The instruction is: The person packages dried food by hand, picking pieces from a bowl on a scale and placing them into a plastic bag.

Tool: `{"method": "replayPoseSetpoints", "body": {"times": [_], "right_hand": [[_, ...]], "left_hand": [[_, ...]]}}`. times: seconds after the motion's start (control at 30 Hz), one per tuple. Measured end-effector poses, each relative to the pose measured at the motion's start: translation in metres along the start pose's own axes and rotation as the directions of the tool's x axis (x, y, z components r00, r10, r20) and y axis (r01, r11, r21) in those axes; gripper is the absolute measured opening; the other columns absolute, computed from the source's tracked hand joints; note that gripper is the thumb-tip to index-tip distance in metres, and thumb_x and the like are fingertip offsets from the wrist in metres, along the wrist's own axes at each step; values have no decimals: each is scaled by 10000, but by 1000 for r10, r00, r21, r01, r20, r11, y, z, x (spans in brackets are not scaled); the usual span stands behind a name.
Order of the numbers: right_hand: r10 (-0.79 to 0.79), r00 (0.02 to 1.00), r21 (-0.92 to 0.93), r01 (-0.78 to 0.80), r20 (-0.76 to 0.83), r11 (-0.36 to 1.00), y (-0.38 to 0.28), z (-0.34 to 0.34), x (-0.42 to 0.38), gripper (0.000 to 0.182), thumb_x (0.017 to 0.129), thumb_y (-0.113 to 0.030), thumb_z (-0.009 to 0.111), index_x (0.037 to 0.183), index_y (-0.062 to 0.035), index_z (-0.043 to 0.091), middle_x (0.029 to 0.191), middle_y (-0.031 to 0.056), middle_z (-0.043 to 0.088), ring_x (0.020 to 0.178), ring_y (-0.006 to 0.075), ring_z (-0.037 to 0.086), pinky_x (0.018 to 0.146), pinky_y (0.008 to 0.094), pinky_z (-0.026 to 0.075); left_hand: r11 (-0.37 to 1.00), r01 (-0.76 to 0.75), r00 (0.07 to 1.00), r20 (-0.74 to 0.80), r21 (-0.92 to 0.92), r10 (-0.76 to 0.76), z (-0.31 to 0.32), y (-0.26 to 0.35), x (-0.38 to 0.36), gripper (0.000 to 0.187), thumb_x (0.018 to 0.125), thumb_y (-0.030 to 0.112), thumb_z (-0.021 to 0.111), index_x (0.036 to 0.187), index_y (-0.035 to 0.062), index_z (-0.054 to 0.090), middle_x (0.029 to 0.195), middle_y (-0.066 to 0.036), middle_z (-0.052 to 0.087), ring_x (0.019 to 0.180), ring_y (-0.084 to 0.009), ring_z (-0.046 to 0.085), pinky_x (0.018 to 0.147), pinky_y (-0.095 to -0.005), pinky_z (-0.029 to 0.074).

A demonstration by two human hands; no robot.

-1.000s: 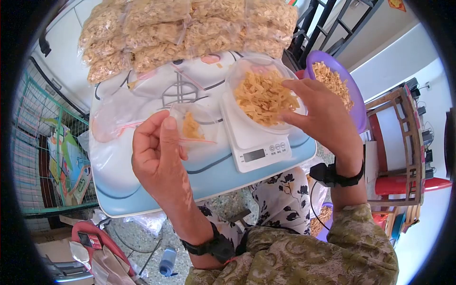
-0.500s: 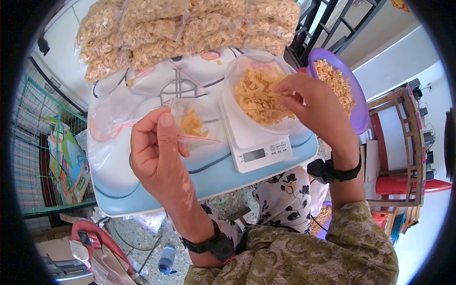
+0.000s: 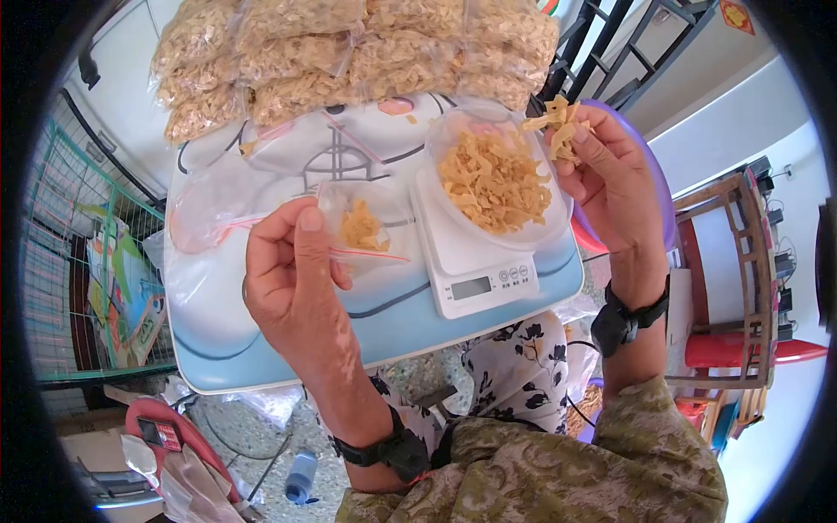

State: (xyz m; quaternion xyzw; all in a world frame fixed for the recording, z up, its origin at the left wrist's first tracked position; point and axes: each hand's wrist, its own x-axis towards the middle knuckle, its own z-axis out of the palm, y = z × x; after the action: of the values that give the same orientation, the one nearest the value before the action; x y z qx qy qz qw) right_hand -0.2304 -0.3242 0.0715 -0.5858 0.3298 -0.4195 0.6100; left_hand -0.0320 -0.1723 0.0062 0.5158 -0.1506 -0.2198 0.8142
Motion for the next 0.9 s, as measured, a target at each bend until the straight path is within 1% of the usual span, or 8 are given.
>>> {"method": "replayPoseSetpoints", "body": {"times": [0.17,0.27,0.37,0.47,0.53,0.67,0.73,0.9], "right_hand": [[57,995,204,-73,82,976,2,3,-3,193,927,-139,589,1098,-54,569,863,38,619,658,95,567,506,187,418],[54,997,162,-63,61,985,0,16,-12,201,924,-105,563,1108,-26,544,952,130,608,656,91,528,498,181,374],[10,1000,53,-11,15,999,0,38,-24,200,922,-107,572,1104,-28,546,954,126,614,679,81,537,496,183,375],[-98,985,-214,127,139,969,6,62,-29,199,914,-90,587,1098,-25,547,958,103,623,690,75,547,517,193,405],[-316,881,-470,459,353,754,15,76,-29,175,901,-69,598,1067,-24,565,969,62,636,694,66,553,549,207,438],[-292,822,-550,551,490,628,24,101,-27,175,871,-45,614,1043,-43,584,955,40,637,699,76,567,590,214,452],[-285,805,-615,585,521,529,29,109,-27,193,840,-40,621,1029,-65,594,921,67,627,719,158,606,614,260,462],[-186,774,-592,594,606,544,39,115,-24,189,825,-60,614,1012,-68,584,881,109,613,747,302,605,636,348,469]], "left_hand": [[1000,-2,1000,28,-27,3,-3,-4,1,153,895,141,645,963,7,617,707,12,548,539,-26,435,461,-162,349],[1000,5,999,41,-11,-5,-3,-4,1,144,900,137,636,963,9,617,711,14,548,539,-27,434,463,-163,353],[1000,17,999,42,-19,-16,-2,-3,0,141,904,135,631,967,10,615,711,16,545,540,-26,435,462,-165,353],[999,22,999,47,-25,-21,-3,-3,-1,143,908,138,626,974,11,612,703,19,541,536,-27,433,462,-167,353],[1000,18,998,59,-3,-17,-4,-2,-1,141,914,136,616,984,14,607,698,21,542,530,-25,430,462,-165,352],[1000,27,998,60,-14,-26,-6,-1,-1,136,921,133,603,995,18,600,690,25,539,526,-24,425,461,-165,348],[999,36,996,86,-21,-34,-7,0,-1,130,928,126,590,1004,20,593,689,28,538,531,-21,425,462,-164,344],[999,41,994,104,-13,-40,-10,1,-1,127,935,124,577,1013,23,587,700,28,534,548,-15,420,468,-163,334]]}}
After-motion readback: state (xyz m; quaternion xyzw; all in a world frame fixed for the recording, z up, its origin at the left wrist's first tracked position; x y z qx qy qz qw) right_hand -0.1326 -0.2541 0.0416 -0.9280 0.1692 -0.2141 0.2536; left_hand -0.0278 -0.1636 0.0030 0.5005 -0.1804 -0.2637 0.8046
